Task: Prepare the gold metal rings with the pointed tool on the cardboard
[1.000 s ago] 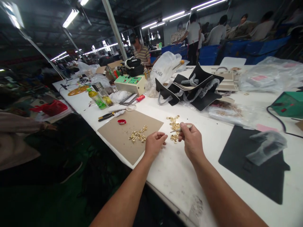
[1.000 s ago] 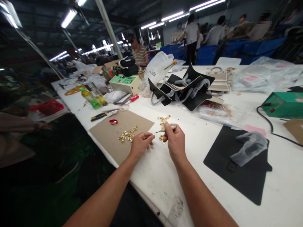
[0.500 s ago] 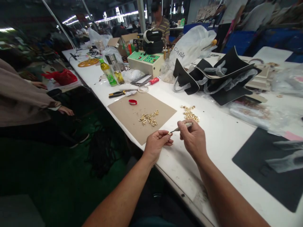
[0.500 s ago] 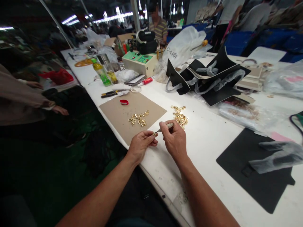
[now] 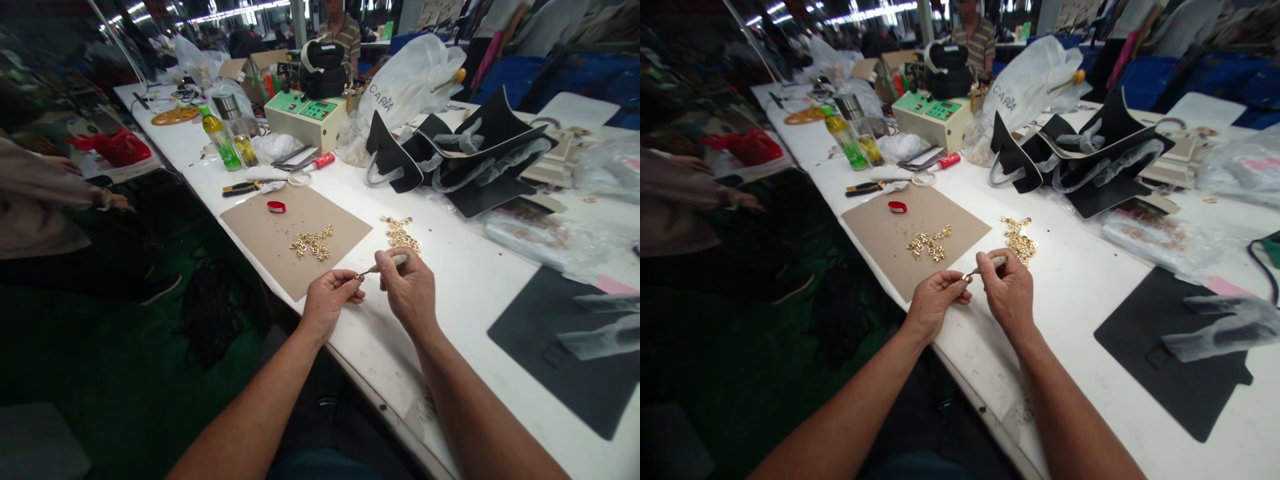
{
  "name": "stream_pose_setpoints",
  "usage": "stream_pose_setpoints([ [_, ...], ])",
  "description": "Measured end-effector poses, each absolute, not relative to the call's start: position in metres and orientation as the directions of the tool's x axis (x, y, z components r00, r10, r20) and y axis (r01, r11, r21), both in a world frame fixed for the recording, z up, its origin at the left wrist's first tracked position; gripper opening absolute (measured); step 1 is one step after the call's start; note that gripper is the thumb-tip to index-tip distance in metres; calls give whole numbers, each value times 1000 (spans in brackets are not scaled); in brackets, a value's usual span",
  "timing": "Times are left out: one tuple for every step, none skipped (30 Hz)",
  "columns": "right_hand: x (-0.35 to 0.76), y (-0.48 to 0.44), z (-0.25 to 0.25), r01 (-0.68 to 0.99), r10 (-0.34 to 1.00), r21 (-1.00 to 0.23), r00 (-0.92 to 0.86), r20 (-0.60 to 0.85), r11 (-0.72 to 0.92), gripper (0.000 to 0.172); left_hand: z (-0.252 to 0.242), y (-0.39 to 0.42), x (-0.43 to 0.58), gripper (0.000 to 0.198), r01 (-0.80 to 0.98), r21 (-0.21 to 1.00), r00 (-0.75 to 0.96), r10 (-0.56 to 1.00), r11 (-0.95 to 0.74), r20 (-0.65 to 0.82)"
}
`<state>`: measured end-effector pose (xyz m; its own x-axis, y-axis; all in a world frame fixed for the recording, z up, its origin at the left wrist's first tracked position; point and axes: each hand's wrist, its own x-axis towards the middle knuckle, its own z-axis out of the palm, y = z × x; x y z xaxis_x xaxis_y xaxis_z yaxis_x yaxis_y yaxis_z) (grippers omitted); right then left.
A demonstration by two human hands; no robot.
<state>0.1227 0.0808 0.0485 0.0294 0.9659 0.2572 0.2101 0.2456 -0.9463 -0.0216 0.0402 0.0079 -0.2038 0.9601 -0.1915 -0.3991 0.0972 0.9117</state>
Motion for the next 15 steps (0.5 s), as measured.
stream_pose_setpoints([
  [123, 81, 48, 212, 966, -946, 28, 257, 245, 33, 8, 40, -21, 41, -400, 911, -204, 960, 95, -190],
  [123, 81, 47, 213, 967, -946, 26, 255, 244, 33, 8, 40, -21, 42, -400, 912, -205, 960, 94, -189],
  [123, 81, 47, 213, 967, -947, 24, 253, 242, 33, 8, 40, -21, 42, -398, 913, -207, 960, 94, -189],
  [123, 81, 46, 214, 968, -947, 21, 252, 241, 33, 8, 40, -21, 43, -395, 914, -208, 959, 96, -191],
  [124, 81, 45, 215, 967, -946, 20, 252, 242, 33, 8, 40, -21, 44, -392, 915, -208, 959, 98, -192],
  [124, 81, 45, 217, 967, -945, 19, 254, 244, 33, 8, 40, -21, 45, -390, 915, -207, 959, 99, -192],
  [124, 81, 45, 220, 966, -944, 19, 258, 247, 33, 8, 40, -21, 45, -390, 916, -205, 960, 99, -191],
  [124, 81, 44, 224, 965, -942, 18, 260, 250, 33, 8, 40, -21, 44, -390, 916, -204, 960, 98, -190],
  [124, 82, 44, 230, 964, -940, 19, 264, 253, 34, 8, 40, -21, 44, -391, 915, -203, 961, 98, -189],
  [124, 82, 44, 237, 963, -937, 19, 268, 256, 34, 8, 40, -21, 44, -391, 915, -203, 961, 97, -189],
  [124, 82, 45, 246, 962, -934, 18, 272, 259, 35, 9, 40, -20, 43, -391, 915, -206, 960, 97, -189],
  [124, 82, 45, 255, 961, -931, 16, 274, 261, 35, 9, 40, -20, 43, -390, 916, -209, 959, 97, -190],
  [124, 82, 46, 263, 961, -929, 14, 275, 262, 35, 9, 40, -20, 42, -388, 917, -212, 958, 97, -191],
  [124, 82, 46, 268, 962, -928, 13, 274, 261, 34, 10, 40, -20, 42, -385, 918, -215, 958, 97, -192],
  [124, 82, 47, 271, 962, -927, 10, 272, 259, 34, 10, 40, -20, 41, -381, 920, -218, 957, 96, -190],
])
